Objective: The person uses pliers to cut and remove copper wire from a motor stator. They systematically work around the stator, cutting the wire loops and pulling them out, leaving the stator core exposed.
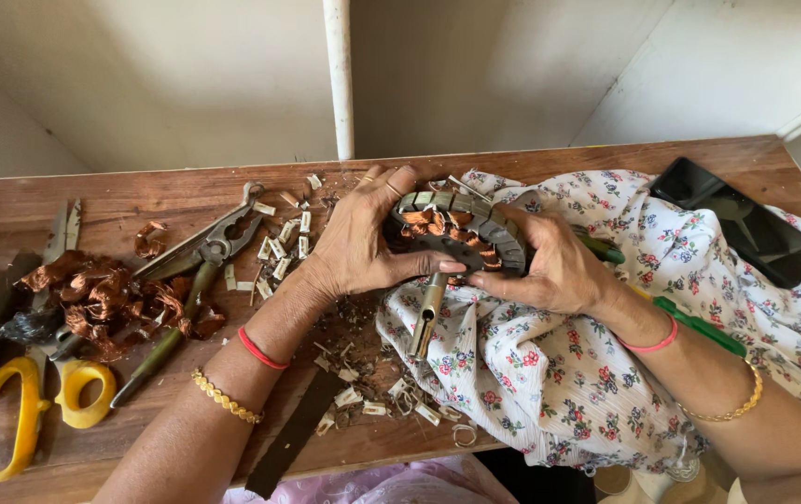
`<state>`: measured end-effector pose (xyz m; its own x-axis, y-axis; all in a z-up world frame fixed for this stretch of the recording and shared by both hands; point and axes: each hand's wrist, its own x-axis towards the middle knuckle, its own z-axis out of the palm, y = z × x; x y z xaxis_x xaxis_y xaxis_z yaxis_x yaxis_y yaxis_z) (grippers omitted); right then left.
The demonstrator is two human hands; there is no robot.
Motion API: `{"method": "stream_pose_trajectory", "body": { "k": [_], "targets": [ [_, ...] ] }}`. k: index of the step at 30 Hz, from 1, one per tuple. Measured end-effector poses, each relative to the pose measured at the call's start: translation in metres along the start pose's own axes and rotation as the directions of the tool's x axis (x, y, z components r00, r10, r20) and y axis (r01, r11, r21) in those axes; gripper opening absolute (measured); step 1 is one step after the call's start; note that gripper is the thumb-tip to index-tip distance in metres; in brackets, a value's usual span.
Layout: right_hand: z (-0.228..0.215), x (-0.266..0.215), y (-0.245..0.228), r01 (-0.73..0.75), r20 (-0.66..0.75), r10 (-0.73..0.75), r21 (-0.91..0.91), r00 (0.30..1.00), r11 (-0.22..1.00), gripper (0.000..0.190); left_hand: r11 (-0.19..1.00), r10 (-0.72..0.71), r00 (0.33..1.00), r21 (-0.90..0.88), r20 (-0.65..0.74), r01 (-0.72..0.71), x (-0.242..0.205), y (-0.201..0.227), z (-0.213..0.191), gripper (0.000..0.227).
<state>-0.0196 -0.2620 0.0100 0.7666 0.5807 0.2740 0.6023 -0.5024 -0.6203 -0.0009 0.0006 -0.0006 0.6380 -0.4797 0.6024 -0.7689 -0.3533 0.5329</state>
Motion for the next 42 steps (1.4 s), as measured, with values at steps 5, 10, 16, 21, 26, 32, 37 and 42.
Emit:
{"method": "stream_pose_trajectory", "body": {
  "k": [5, 10, 16, 21, 26, 32, 37, 42],
  "targets": [
    [0.001, 0.000, -0.003, 0.047, 0.002, -0.047, -0.002, 0.999, 0.999, 0.037, 0.997, -0.021, 0.999, -0.073, -0.029, 0.019, -0.001, 0.001, 0.003, 0.080],
    [0.001, 0.001, -0.006, -0.002, 0.007, 0.002, 0.004, 1.000, 1.000, 0.039, 0.989, -0.088, 0.996, -0.120, -0.007, 0.086, -0.002, 0.000, 0.006, 0.083],
    [0.004, -0.001, -0.007, 0.034, -0.019, -0.034, -0.009, 0.999, 0.999, 0.039, 0.904, -0.098, 0.995, -0.417, 0.008, 0.092, -0.005, 0.000, 0.009, 0.087],
    [0.008, -0.006, -0.007, 0.137, -0.040, -0.138, -0.019, 0.990, 0.990, 0.042, 0.996, 0.009, 1.000, -0.090, -0.011, -0.010, -0.004, -0.003, 0.001, 0.091],
    [0.008, -0.006, -0.001, 0.113, -0.019, -0.113, -0.010, 0.993, 0.994, 0.036, 0.992, -0.001, 1.000, -0.128, 0.011, 0.002, -0.001, -0.005, -0.001, 0.100],
    [0.008, -0.005, 0.003, 0.116, -0.010, -0.116, 0.000, 0.993, 0.993, 0.032, 0.972, -0.069, 0.997, -0.225, -0.036, 0.060, 0.000, 0.004, 0.004, 0.105],
    [0.008, -0.005, 0.001, 0.130, -0.011, -0.130, -0.007, 0.991, 0.992, 0.030, 0.974, -0.089, 0.995, -0.215, -0.051, 0.076, -0.001, 0.009, 0.004, 0.109],
    [0.008, -0.006, 0.001, 0.117, -0.006, -0.117, 0.001, 0.993, 0.993, 0.035, 0.963, -0.091, 0.996, -0.256, -0.022, 0.083, -0.001, 0.012, 0.004, 0.112]
  ]
}}
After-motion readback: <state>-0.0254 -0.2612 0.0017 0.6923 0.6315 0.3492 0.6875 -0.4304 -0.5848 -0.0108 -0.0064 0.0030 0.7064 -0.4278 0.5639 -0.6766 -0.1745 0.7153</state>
